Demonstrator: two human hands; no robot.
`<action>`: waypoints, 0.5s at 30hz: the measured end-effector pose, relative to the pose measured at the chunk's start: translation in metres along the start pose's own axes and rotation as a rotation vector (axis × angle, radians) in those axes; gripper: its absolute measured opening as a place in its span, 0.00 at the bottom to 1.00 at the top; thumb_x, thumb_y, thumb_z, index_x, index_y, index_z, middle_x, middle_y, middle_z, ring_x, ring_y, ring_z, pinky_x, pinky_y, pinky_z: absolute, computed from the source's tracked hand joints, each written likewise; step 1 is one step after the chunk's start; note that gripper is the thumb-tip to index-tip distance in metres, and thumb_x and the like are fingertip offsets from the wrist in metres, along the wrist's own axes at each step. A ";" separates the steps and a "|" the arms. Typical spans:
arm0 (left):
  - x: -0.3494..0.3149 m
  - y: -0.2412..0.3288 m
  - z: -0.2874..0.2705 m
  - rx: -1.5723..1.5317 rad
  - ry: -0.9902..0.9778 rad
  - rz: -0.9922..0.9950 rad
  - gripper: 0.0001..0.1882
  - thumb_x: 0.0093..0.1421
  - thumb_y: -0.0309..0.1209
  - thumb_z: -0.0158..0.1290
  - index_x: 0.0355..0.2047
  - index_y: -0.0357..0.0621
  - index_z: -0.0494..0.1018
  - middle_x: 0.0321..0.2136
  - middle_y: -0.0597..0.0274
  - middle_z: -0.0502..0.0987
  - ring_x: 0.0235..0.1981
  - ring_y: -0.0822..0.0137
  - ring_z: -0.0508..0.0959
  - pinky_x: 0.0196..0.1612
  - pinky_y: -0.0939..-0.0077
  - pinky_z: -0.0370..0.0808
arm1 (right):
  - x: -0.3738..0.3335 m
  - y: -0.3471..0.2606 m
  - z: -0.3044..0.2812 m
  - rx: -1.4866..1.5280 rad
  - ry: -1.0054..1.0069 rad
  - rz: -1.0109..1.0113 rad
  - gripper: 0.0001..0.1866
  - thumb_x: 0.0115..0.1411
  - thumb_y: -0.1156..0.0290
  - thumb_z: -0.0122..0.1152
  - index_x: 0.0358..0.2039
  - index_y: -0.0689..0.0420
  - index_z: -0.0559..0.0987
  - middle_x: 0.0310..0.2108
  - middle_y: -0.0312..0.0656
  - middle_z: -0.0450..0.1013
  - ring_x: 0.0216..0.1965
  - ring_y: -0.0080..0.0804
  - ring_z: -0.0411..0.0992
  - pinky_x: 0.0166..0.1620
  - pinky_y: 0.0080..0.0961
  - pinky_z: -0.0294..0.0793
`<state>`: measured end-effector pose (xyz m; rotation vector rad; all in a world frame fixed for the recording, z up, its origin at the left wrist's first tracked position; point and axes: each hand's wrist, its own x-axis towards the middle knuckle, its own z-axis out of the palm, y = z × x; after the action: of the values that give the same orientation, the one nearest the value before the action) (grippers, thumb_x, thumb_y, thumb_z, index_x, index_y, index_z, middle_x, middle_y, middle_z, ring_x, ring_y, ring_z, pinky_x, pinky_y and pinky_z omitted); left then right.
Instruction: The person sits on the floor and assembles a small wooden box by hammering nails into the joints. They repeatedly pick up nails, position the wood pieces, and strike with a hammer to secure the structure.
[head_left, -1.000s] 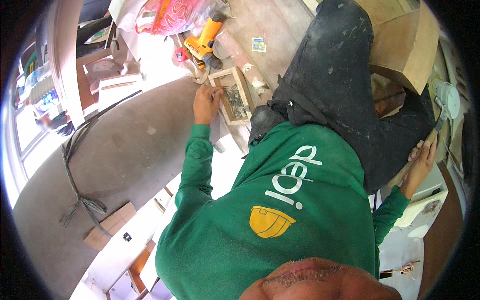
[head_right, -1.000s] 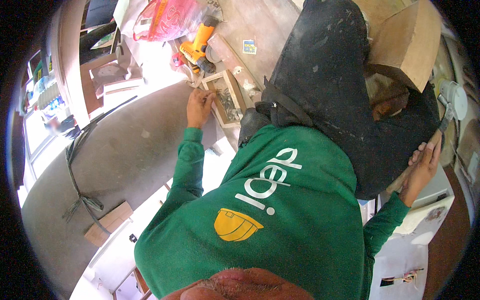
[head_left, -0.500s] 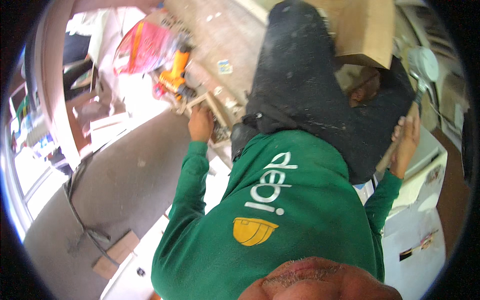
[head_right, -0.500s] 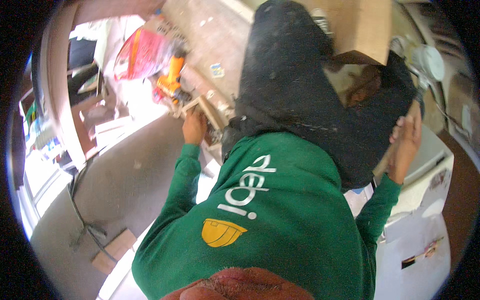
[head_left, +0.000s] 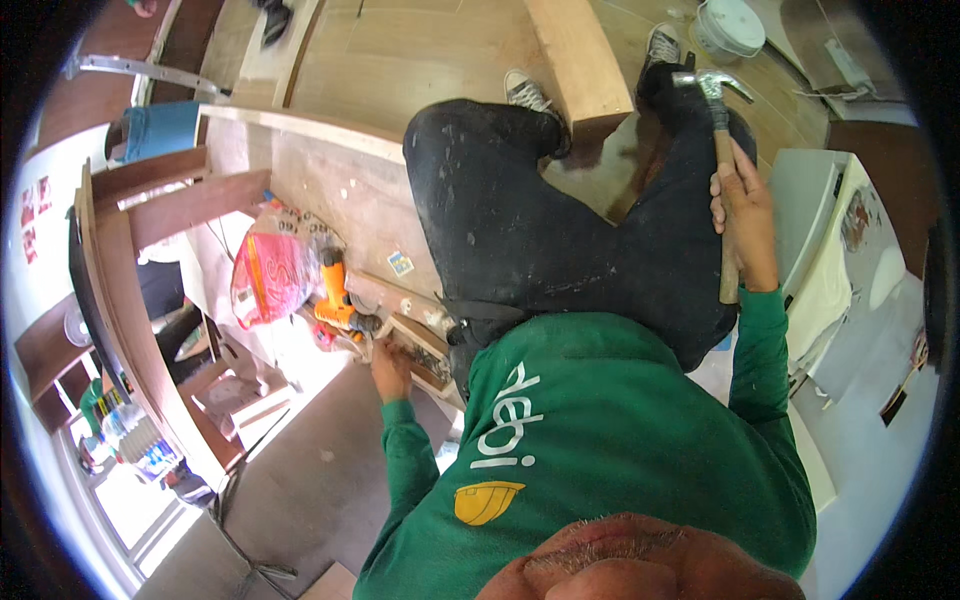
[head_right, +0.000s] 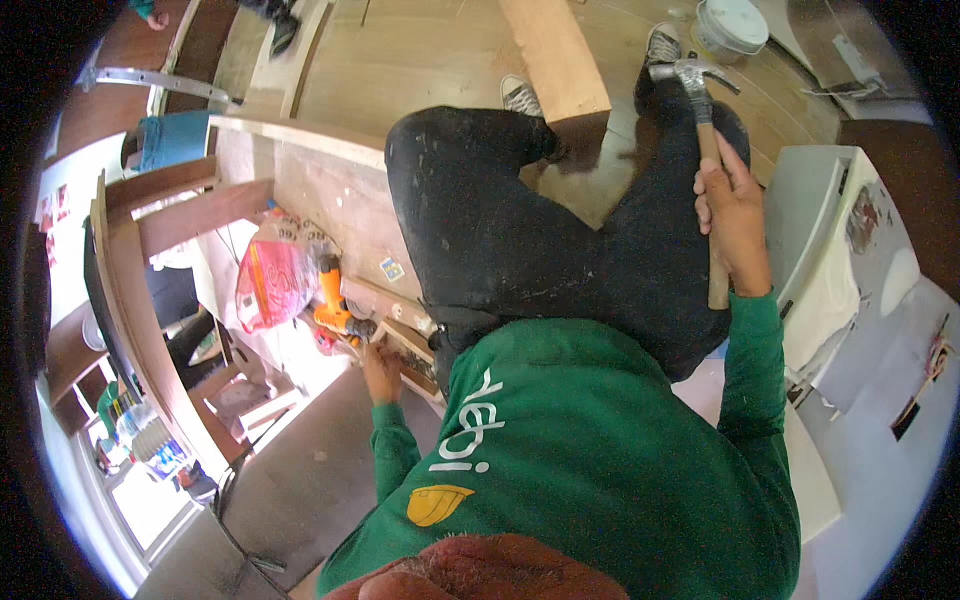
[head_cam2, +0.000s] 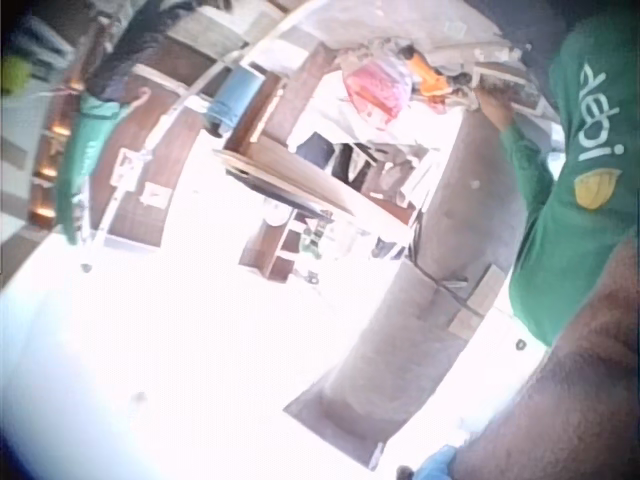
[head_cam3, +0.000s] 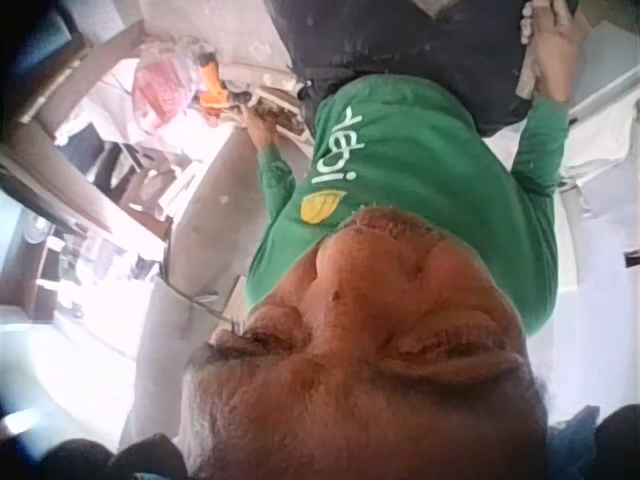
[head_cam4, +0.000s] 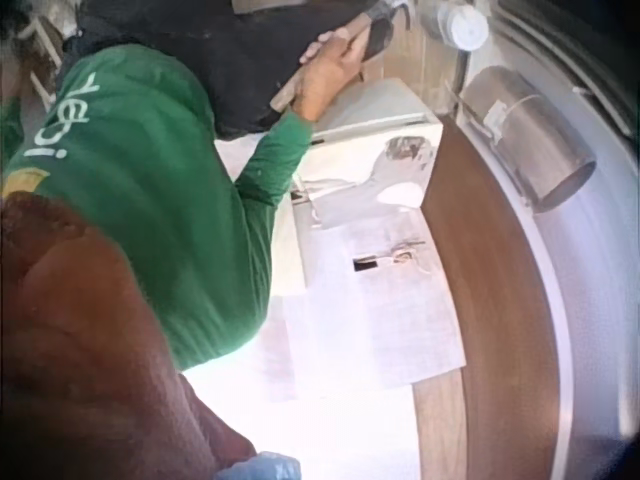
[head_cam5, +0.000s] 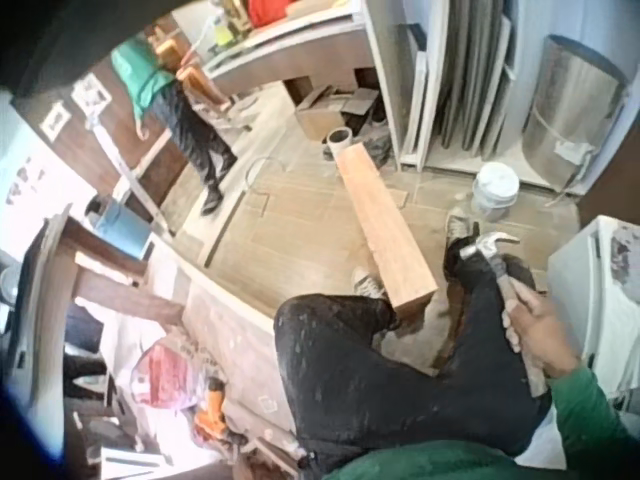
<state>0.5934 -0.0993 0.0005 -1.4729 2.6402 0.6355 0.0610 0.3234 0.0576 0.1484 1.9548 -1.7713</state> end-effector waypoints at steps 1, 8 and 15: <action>0.008 0.017 -0.009 -0.048 0.021 -0.055 0.08 0.73 0.29 0.49 0.46 0.38 0.73 0.37 0.41 0.80 0.40 0.39 0.81 0.47 0.53 0.78 | 0.000 0.002 -0.001 0.004 -0.002 0.015 0.32 0.80 0.58 0.60 0.79 0.53 0.68 0.32 0.30 0.70 0.22 0.14 0.66 0.22 0.16 0.66; 0.151 0.213 -0.047 -0.255 0.223 0.327 0.09 0.78 0.28 0.52 0.50 0.34 0.76 0.44 0.47 0.80 0.47 0.51 0.80 0.55 0.60 0.76 | -0.006 -0.005 -0.001 -0.073 0.056 0.063 0.32 0.77 0.57 0.63 0.77 0.54 0.70 0.31 0.29 0.69 0.21 0.14 0.65 0.22 0.18 0.66; 0.283 0.545 -0.001 -0.135 -0.002 1.549 0.14 0.74 0.24 0.53 0.58 0.41 0.75 0.59 0.43 0.80 0.63 0.39 0.78 0.67 0.46 0.74 | -0.002 -0.008 -0.009 -0.012 0.016 0.077 0.31 0.78 0.58 0.62 0.76 0.55 0.70 0.31 0.30 0.69 0.21 0.14 0.65 0.22 0.18 0.66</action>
<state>-0.0097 -0.0761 0.1112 0.8942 3.2443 0.7584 0.0576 0.3314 0.0659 0.2314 1.9440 -1.7146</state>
